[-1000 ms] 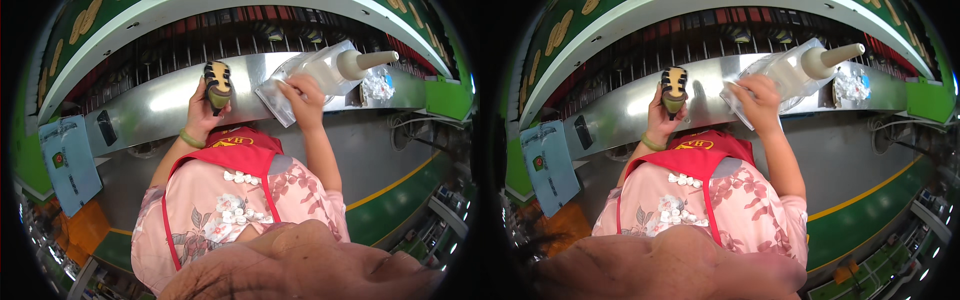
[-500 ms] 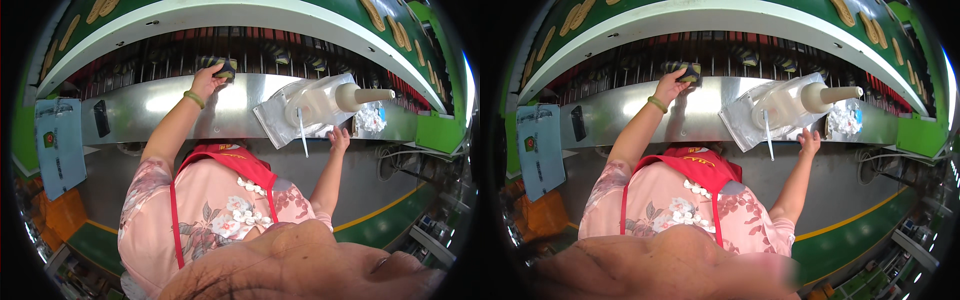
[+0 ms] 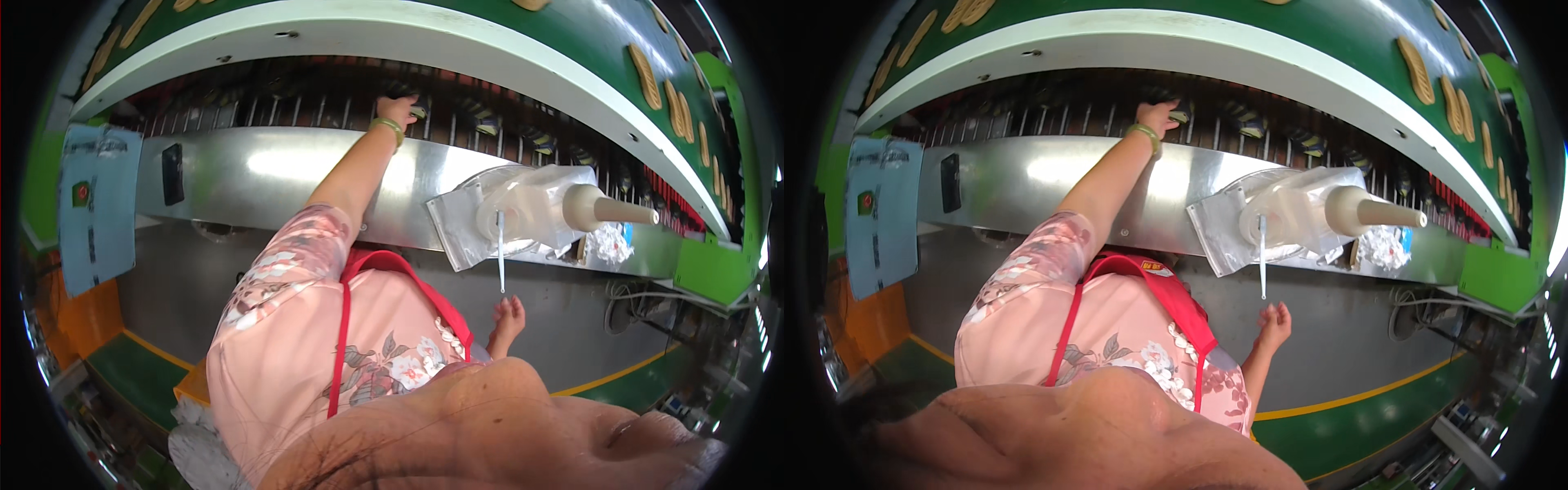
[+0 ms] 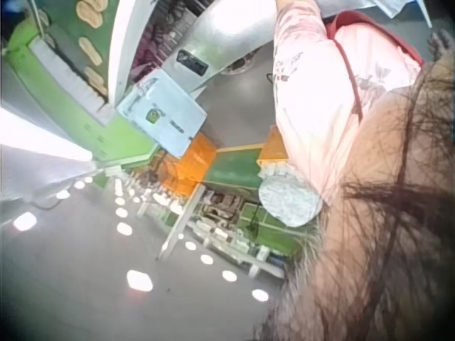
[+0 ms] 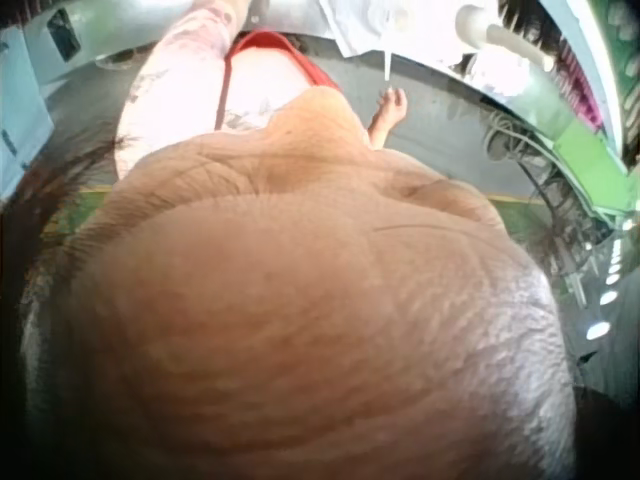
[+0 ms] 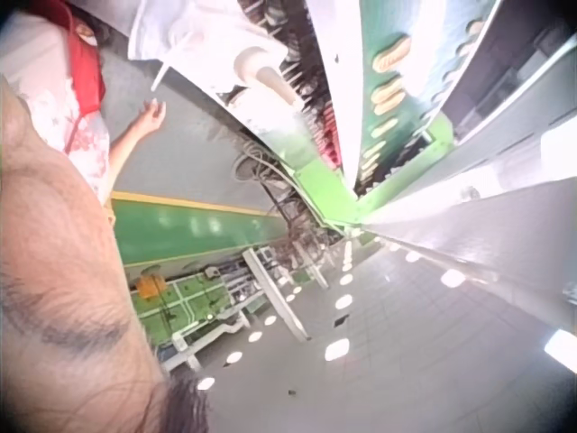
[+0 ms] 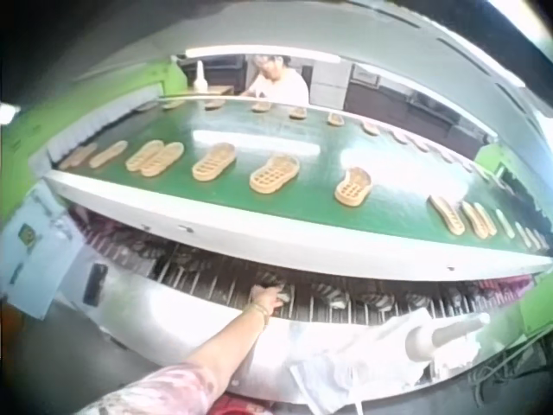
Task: The person picks up shoe uppers from a conveyor, applies adhesive around the edges using a brush, and places them back onto the conveyor.
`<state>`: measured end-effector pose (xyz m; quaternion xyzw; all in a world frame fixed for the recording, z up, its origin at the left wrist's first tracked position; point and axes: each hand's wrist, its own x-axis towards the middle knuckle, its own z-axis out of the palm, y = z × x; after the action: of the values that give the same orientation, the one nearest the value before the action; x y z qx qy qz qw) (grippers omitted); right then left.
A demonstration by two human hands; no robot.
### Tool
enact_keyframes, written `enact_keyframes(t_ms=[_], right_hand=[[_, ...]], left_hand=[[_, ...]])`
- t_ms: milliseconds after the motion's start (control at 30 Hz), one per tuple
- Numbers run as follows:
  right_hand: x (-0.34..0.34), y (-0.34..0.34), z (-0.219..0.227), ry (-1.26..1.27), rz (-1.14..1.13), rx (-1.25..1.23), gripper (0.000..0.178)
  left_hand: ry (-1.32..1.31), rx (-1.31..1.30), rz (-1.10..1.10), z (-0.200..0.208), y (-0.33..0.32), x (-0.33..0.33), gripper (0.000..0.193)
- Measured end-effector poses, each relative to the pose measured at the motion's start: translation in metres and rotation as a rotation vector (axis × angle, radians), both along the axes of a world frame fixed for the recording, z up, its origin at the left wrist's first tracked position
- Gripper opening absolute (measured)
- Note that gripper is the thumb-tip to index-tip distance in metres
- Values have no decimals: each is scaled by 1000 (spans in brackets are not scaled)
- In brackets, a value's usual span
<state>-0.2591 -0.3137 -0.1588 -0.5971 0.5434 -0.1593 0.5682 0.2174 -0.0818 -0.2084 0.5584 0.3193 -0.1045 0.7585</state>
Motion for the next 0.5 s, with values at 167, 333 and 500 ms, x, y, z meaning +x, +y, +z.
enact_keyframes(t_ms=[167,333,500], right_hand=[[-3,11,12,27,18,-11,32],[36,4,31,-50,86,-145,30],[58,13,53,-89,151,-279,26]], left_hand=[[75,341,-315,17,11,-9,54],[-128,815,-584,29,65,-4,49],[-860,1641,-543,52,137,34,40]])
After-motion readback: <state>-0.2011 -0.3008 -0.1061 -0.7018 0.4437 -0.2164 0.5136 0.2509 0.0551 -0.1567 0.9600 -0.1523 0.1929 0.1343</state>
